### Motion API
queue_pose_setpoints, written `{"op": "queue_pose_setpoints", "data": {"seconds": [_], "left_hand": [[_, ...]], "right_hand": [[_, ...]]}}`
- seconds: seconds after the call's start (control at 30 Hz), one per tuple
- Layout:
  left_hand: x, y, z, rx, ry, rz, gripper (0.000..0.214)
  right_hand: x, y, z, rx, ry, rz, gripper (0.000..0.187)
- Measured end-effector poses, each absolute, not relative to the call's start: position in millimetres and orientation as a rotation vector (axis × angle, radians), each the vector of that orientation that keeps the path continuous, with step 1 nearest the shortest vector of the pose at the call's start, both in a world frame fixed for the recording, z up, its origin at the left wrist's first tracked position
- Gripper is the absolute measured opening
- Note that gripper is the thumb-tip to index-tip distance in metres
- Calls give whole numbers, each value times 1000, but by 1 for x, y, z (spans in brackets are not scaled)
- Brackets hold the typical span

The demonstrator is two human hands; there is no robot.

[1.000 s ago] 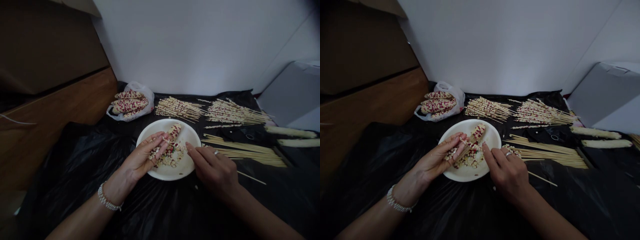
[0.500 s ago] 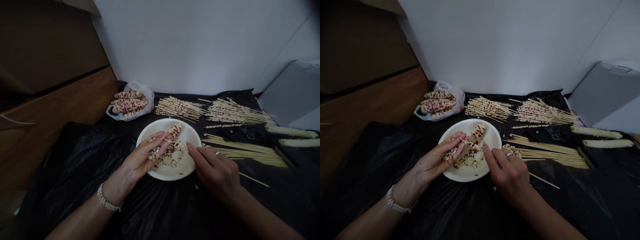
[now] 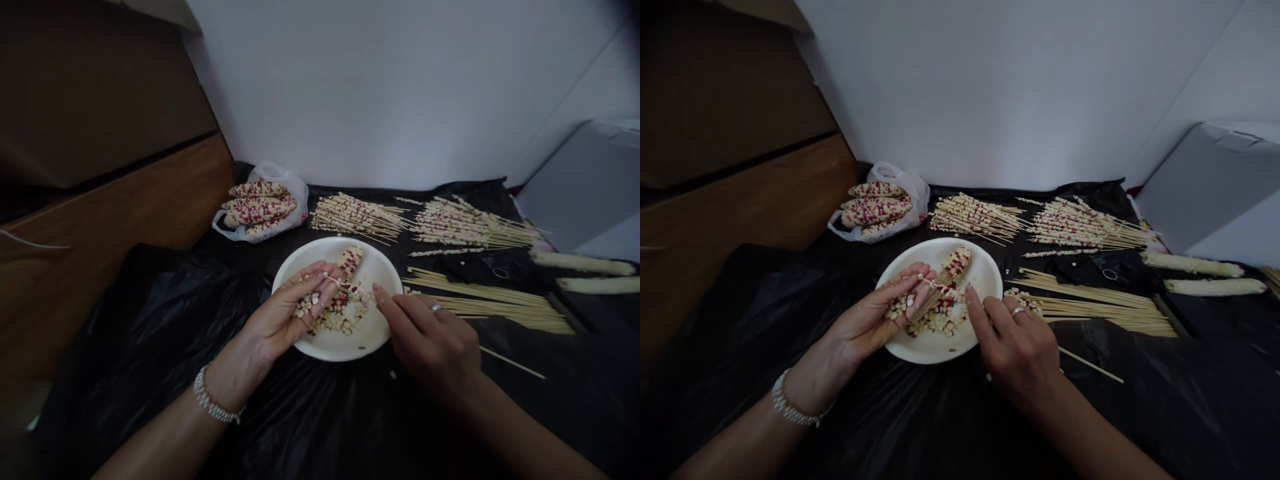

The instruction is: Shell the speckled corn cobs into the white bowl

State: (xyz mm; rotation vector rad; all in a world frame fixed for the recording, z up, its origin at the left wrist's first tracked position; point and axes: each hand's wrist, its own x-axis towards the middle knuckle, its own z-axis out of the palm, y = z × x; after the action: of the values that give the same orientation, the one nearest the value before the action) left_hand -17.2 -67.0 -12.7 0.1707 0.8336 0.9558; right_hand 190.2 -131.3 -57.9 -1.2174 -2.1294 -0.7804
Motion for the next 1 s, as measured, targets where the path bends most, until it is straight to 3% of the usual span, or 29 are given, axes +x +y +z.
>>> {"op": "queue_pose_setpoints", "data": {"seconds": [0.53, 0.73, 1.0], "left_hand": [[-16, -67, -10, 161, 837, 1013, 42], [-21, -63, -15, 216, 736, 887, 69], [-19, -61, -19, 198, 754, 860, 50]], "right_hand": [[192, -130, -61, -1208, -2087, -737, 42], [192, -129, -62, -1230, -2107, -742, 44], [191, -128, -61, -1223, -2112, -742, 42]]}}
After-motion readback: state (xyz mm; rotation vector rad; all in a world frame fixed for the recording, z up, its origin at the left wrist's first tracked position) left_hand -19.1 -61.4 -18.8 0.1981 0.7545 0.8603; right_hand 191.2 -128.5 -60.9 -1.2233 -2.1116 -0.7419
